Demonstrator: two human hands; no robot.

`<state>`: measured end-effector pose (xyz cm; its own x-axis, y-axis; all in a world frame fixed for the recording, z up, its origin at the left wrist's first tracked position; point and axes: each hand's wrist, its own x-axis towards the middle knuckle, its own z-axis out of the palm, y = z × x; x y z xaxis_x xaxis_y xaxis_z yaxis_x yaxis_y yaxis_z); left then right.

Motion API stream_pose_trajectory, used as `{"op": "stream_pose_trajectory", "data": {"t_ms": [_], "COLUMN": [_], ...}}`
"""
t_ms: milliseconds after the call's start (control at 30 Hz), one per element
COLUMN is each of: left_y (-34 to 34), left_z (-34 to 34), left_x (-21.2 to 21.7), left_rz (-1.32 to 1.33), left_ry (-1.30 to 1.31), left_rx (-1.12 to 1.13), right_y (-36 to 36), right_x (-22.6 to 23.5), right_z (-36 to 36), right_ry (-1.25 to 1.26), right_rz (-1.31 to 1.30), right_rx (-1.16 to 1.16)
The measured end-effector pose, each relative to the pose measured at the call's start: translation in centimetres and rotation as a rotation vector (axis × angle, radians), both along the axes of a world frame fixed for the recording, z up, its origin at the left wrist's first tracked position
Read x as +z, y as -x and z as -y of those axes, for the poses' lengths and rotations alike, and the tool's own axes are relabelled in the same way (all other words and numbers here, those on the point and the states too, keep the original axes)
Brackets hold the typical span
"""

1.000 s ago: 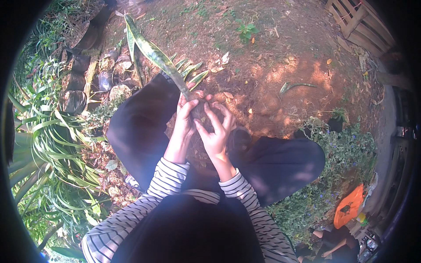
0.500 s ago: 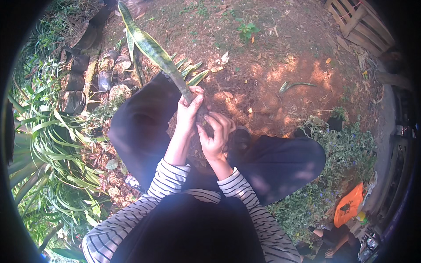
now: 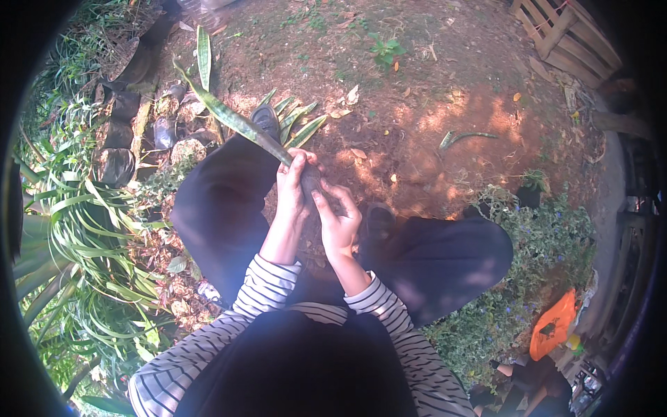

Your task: The person sits on the ground and plants a small plant into the soil. They use their hands to dig a hole, place the plant, and cover the roots with soil.

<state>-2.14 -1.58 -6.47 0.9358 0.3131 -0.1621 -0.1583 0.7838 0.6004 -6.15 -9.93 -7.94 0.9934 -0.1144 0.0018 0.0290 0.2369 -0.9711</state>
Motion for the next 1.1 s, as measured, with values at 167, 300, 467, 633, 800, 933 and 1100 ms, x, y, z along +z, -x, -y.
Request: {"op": "stream_pose_trajectory", "data": {"t_ms": [167,300,467,633,800,933,1100], "left_y": [-0.4,-0.6,-0.1,0.0,0.0,-0.4,-0.1], "left_z": [-0.1,-0.8,-1.0,-1.0,-1.0,-1.1,-1.8], "left_x": [0.8,0.2,2.1,2.8,0.7,1.2,0.4], "left_rz": [-0.249,-0.274,0.069,0.230,0.085,-0.055,-0.034], "left_ry": [-0.081,-0.165,-0.108,-0.160,0.026,0.092,-0.142], "left_rx": [0.089,0.071,-0.177,-0.168,0.020,0.097,0.001], "right_y": [0.0,-0.8,-1.6,-1.2,-0.1,-0.3,-0.6], "right_x": [-0.1,1.2,1.0,1.8,0.1,-0.3,2.8], "right_z": [-0.1,0.5,1.7,1.9,0.6,0.5,0.3], "right_ry": [0.249,0.457,-0.104,-0.487,-0.292,-0.042,0.433], "right_rz": [0.112,0.233,-0.037,-0.146,-0.235,-0.001,0.441], "right_rx": [-0.034,0.034,0.082,0.110,0.160,0.094,0.075]}}
